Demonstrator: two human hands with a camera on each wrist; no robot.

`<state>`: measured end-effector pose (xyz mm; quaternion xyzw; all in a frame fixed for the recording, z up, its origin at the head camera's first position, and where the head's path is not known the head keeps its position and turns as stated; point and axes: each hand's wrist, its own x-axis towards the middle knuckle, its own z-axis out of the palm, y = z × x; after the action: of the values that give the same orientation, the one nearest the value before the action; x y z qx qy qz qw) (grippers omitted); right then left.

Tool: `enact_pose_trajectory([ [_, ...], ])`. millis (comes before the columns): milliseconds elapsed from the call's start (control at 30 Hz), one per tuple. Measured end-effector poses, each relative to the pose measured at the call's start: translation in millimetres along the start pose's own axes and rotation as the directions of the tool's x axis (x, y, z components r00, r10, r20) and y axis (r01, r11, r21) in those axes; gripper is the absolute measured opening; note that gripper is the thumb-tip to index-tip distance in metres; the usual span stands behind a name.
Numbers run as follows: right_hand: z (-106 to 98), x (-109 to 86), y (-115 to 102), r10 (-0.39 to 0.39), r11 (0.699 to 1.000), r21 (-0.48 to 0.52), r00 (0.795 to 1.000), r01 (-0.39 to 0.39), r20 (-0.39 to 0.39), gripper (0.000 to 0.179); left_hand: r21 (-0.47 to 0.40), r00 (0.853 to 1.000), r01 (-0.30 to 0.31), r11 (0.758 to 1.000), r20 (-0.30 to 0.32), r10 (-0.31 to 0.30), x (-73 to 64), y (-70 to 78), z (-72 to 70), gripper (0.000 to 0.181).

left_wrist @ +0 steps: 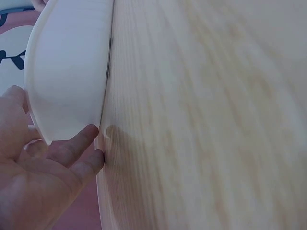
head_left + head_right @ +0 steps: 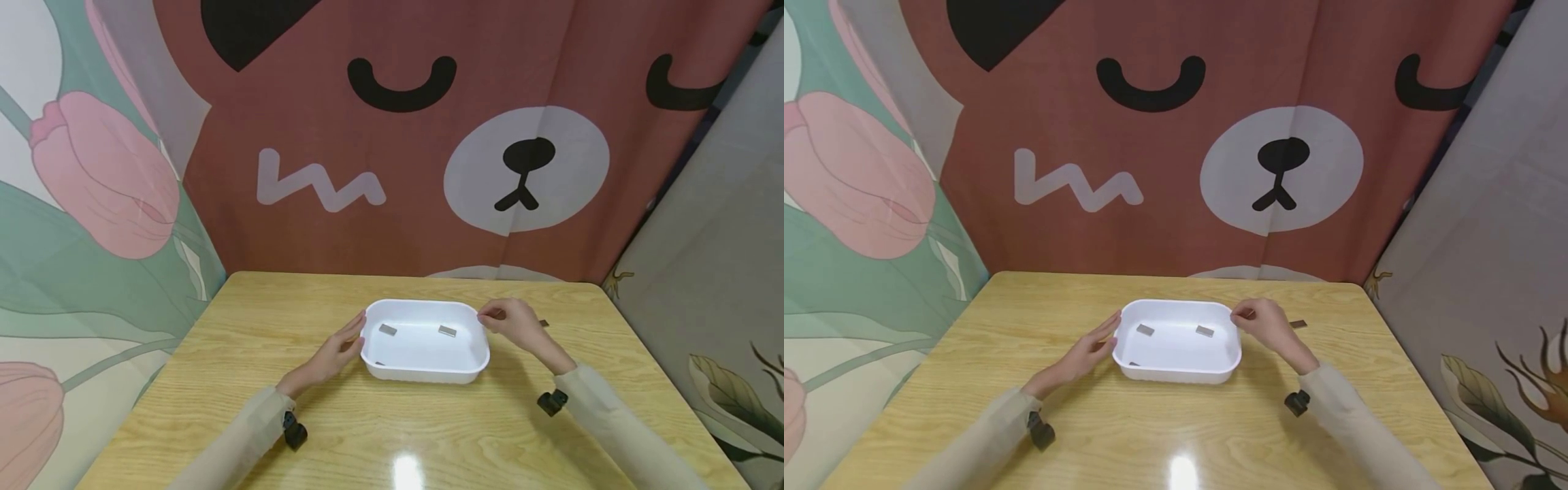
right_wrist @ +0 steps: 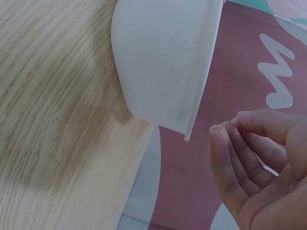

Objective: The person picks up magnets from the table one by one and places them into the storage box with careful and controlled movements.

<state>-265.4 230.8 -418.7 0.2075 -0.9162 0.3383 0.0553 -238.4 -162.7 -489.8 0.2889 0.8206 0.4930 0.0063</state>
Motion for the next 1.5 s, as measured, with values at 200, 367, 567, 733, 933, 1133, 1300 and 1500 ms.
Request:
enact_pose_trajectory([
  [200,-3.6,-4.0,4.5,0.012,1.0,0.017,1.0,-0.012,-0.001,0.015,-0.01,1.0,-0.003,1.0,0.002,0.003,1.5,-13.4,1.0,0.053],
  [367,-3.8,-6.6,7.6,0.026,0.999,0.03,1.0,-0.026,0.008,0.015,-0.019,1.0,-0.01,1.0,0.007,0.01,1.9,-12.0,0.3,0.054],
  [567,-5.6,-8.4,9.4,0.035,0.999,0.02,0.999,-0.035,0.007,0.016,-0.022,1.0,-0.031,0.999,-0.002,0.031,2.3,-12.4,1.0,0.053],
  [733,-6.7,-8.2,11.6,0.033,0.999,0.016,0.999,-0.033,0.003,0.016,-0.025,0.999,-0.04,0.999,-0.016,0.04,1.7,-11.3,1.7,0.052],
  [933,-6.7,-8.2,15.3,0.03,1.0,0.005,1.0,-0.03,-0.003,0.014,-0.009,0.999,-0.037,0.999,-0.011,0.037,0.0,8.2,-1.3,0.05],
  [1133,-8.1,-9.6,20.6,0.027,1.0,-0.016,1.0,-0.027,-0.003,0.012,-0.006,1.0,-0.025,1.0,0.006,0.025,-1.8,25.6,-5.7,0.049],
  [1300,-9.8,-11.4,24.4,0.032,0.999,-0.018,0.999,-0.032,0.002,0.013,-0.014,0.999,-0.041,0.999,-0.017,0.041,0.3,6.6,-0.7,0.05],
  [1500,-11.3,-14.1,29.9,0.062,0.998,-0.011,0.998,-0.062,0.004,0.013,-0.029,1.0,-0.026,0.999,-0.007,0.026,3.0,-12.5,1.1,0.053],
])
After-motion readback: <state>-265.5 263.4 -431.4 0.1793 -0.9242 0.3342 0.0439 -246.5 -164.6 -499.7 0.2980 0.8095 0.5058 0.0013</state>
